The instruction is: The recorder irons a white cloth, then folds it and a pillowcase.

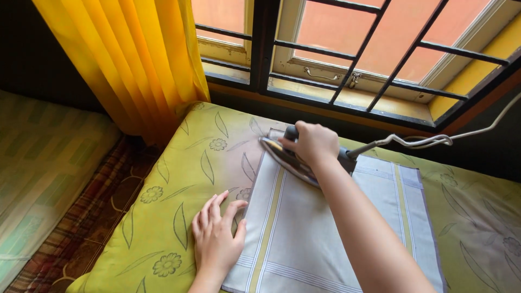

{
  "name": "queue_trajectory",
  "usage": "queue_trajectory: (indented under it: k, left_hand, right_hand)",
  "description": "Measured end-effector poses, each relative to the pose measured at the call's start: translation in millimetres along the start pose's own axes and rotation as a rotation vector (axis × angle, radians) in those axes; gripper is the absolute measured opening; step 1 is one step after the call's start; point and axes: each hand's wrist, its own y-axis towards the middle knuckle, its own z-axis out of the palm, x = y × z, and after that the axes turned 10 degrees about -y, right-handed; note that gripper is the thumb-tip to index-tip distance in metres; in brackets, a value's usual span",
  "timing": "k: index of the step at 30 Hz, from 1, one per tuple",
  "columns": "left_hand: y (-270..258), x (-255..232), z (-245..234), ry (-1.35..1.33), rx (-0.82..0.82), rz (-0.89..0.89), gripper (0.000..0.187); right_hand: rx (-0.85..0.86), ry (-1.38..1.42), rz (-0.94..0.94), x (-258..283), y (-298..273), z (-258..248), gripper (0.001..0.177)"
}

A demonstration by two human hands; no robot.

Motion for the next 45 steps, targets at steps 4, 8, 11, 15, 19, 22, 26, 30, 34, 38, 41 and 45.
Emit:
queue_trajectory:
  k: [4,8,11,15,19,22,26,30,34,38,41,45]
  left_hand:
    - [1.5,-7.5,-4.8,0.005,0.048,-0.056,0.037]
    - [2.1,-2.5,-0.4,-0.025,-0.006,-0.025,0.029]
    - [-1.8,1.7,3.7,-0.032,-0.035,-0.002,0.026]
    - [4.9,1.3,4.3,0.023,0.017,-0.066,0.029]
    - [4.9,-1.0,2.0,0.052,0.042,-0.068,0.029]
    - [1.5,1.6,5.4,0.064,0.010,-0.029,0.029]
    - [-1.1,2.1,5.8,0.051,-0.026,-0.011,0.023]
    - [0.0,-0.1,4.6,0.060,-0.037,-0.012,0.022]
    - [1.3,1.2,6.6,0.045,-0.058,-0.006,0.021]
    - [4.6,29.8,27.1,-0.033,-0.102,0.023,0.030]
    - [3.2,38.5,27.7,-0.173,-0.152,-0.007,0.043]
    - [2.7,38.5,23.0,-0.084,-0.118,-0.051,0.041]
  right_hand:
    - [0.125,-0.027,0.113,0.4,21.4,4.2,0.063]
    - [0.193,-0.030,-0.013,-1.4,13.0,-10.4,0.063]
    - [0.209,-0.014,0.016,-20.4,22.8,0.6,0.064]
    - [0.284,-0.018,0.167,-25.6,32.2,-2.3,0.066]
    - [0.217,-0.033,0.109,-32.2,-0.9,-6.3,0.063]
    - [0.212,-0.012,0.191,-61.1,-21.8,-4.4,0.061]
    - [0.277,-0.093,0.418,-134.1,-48.7,2.4,0.064]
    - [0.347,-0.133,0.656,-218.8,-78.8,11.0,0.064]
    - [0.374,-0.135,0.700,-225.9,-87.0,8.3,0.064]
    - [0.387,-0.019,0.502,-149.1,-93.0,-19.6,0.061]
    - [0.392,0.166,0.319,-57.6,-124.0,-61.1,0.043]
    - [0.416,0.242,0.027,18.6,-170.9,-88.8,0.052]
